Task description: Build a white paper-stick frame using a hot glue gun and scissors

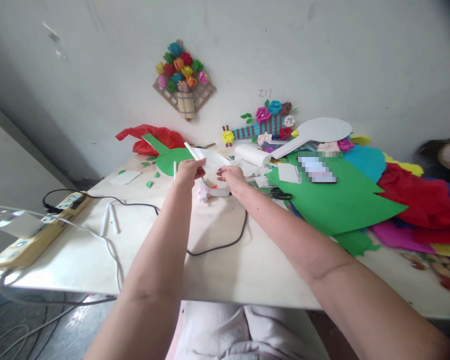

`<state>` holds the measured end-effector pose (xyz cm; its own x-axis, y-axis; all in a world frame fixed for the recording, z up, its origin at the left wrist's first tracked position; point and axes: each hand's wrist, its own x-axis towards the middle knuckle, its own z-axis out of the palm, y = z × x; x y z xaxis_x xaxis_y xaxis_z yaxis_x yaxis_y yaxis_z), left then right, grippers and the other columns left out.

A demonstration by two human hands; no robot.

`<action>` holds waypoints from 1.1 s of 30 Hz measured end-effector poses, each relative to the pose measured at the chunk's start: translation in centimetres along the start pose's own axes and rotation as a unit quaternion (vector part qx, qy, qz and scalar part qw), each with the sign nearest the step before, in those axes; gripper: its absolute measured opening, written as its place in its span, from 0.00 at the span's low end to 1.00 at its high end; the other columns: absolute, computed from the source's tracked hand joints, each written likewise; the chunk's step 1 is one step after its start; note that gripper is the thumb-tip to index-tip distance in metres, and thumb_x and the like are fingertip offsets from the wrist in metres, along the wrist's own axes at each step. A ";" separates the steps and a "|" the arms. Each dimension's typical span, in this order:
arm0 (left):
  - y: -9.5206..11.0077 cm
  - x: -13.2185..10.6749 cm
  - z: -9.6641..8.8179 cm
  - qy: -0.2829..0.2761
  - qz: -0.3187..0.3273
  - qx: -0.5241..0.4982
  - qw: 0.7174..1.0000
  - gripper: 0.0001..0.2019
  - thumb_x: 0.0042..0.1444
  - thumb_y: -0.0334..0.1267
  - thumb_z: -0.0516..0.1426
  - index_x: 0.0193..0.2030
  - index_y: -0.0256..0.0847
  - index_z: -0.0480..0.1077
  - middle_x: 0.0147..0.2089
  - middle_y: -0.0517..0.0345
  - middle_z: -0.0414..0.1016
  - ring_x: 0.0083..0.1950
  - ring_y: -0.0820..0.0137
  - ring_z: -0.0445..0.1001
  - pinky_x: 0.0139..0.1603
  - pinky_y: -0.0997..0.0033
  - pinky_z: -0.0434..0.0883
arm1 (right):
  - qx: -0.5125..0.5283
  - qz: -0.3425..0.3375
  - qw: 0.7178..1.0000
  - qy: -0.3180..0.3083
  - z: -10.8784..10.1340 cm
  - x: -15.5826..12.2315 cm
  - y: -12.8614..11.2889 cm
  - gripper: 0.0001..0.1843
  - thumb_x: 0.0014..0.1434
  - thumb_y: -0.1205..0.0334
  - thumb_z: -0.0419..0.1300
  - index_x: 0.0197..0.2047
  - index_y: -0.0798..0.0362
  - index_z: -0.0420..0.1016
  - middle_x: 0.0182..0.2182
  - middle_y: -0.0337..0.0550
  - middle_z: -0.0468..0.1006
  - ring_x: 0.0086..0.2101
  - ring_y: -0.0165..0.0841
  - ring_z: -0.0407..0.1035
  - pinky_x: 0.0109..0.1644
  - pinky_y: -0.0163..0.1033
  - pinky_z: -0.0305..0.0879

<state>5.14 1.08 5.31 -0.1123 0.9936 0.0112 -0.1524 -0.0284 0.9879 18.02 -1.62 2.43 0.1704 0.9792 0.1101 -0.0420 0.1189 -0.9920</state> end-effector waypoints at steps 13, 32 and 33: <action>1.6 0.9 1.6 0.056 -0.005 0.053 0.997 0.07 0.40 0.28 0.62 0.21 0.35 0.66 0.17 0.58 0.67 0.21 0.71 0.69 0.28 0.70 0.69 | -0.601 -0.096 0.757 -0.236 -1.4 -1.1 -1.4 0.24 0.42 0.48 0.65 0.39 0.56 0.78 0.40 0.56 0.77 0.41 0.48 0.70 0.40 0.42 0.62; 4.2 0.4 4.5 -0.011 0.011 0.041 0.999 0.08 0.41 0.31 0.63 0.23 0.34 0.67 0.19 0.55 0.69 0.28 0.67 0.72 0.32 0.68 0.72 | -0.498 -0.185 0.841 -0.103 1.5 3.5 3.8 0.13 0.56 0.63 0.58 0.45 0.59 0.71 0.44 0.57 0.71 0.47 0.44 0.65 0.52 0.42 0.59; 4.3 0.3 4.5 -0.012 0.011 0.037 0.999 0.08 0.41 0.31 0.63 0.23 0.34 0.67 0.19 0.55 0.69 0.29 0.67 0.72 0.32 0.68 0.72 | -0.479 -0.175 0.854 -0.106 1.8 3.9 3.9 0.13 0.56 0.65 0.57 0.45 0.60 0.71 0.44 0.58 0.71 0.48 0.44 0.64 0.52 0.42 0.59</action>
<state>8.91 1.79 10.28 -0.0910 0.9952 0.0355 -0.0762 -0.0425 0.9962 16.76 2.97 -0.85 -0.1798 0.9308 0.3183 0.8160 0.3218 -0.4801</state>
